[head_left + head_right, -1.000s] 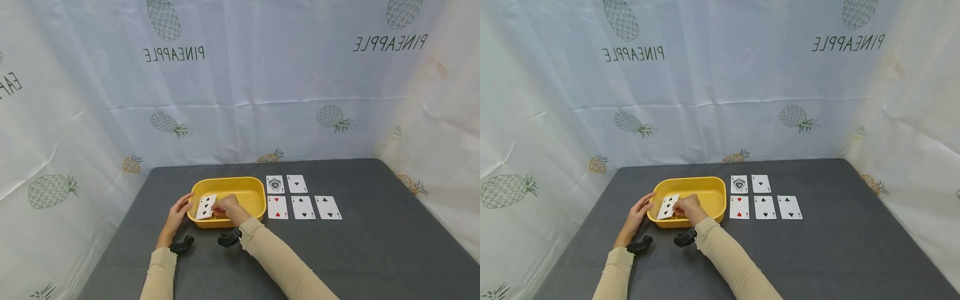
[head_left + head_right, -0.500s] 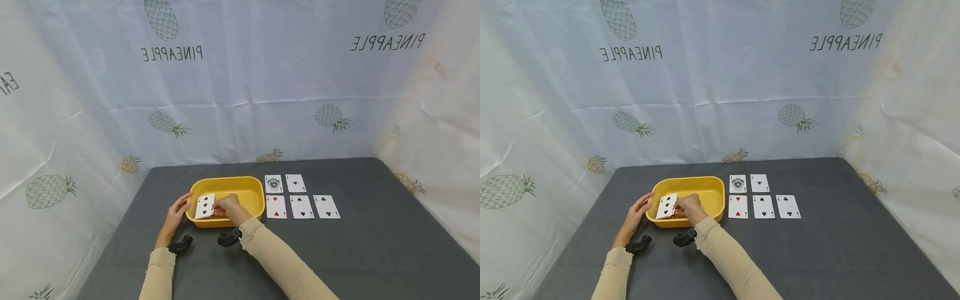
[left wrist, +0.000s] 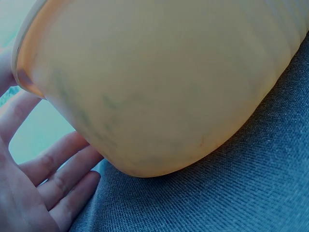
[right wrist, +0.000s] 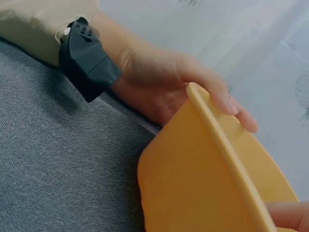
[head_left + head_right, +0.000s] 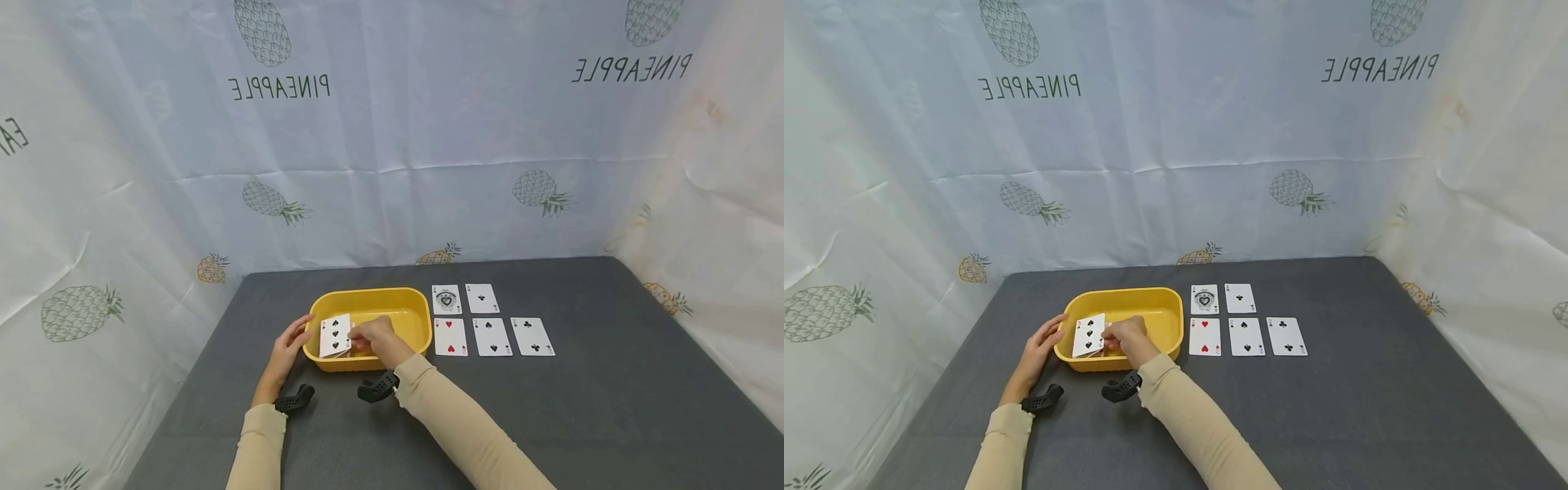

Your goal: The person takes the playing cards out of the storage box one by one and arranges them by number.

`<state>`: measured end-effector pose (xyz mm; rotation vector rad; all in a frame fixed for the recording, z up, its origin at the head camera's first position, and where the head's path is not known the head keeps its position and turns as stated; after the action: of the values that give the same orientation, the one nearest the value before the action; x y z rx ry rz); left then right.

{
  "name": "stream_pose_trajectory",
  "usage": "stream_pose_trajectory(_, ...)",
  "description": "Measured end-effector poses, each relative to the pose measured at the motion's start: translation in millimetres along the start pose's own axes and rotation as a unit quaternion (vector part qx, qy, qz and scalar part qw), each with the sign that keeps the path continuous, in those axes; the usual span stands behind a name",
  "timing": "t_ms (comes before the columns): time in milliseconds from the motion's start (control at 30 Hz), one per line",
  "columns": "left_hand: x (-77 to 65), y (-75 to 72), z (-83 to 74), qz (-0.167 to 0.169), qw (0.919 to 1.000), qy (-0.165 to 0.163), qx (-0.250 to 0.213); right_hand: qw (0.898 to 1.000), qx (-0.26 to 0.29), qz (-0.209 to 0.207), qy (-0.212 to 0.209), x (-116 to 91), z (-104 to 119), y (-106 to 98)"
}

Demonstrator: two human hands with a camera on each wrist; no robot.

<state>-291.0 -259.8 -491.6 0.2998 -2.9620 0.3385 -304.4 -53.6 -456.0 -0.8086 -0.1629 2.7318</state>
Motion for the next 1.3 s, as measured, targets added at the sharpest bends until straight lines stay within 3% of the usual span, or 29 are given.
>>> stream_pose_trajectory(200, 0.8, 0.6, -1.7, 0.001, 0.9995, -0.017, 0.026, 1.000, 0.009, 0.011, -0.007, 1.9, 2.7, -5.3)
stream_pose_trajectory(433, 1.7, -0.4, -2.6, 0.002, 0.9999, -0.012, 0.009, 1.000, 0.006, 0.011, -0.018, 5.1, 4.0, -12.3)
stream_pose_trajectory(933, 0.9, -1.2, -2.9, 0.003, 0.9999, -0.010, 0.006, 0.997, 0.049, 0.051, 0.017, 9.8, 10.3, -29.0)
stream_pose_trajectory(1300, -1.1, 0.6, -4.9, 0.005, 0.9994, -0.030, 0.015, 0.992, 0.055, 0.103, -0.041, 3.7, 20.7, -52.8)
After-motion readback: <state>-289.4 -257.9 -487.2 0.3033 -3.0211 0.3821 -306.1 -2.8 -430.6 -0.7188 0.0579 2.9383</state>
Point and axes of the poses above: each hand's wrist, its own x-axis towards the middle knuckle, its own y-axis out of the palm, z = x × y, the point moved 3 cm from there along x, towards the middle knuckle, and after that the axes turned 13 degrees about -z, right-handed, at the moved point
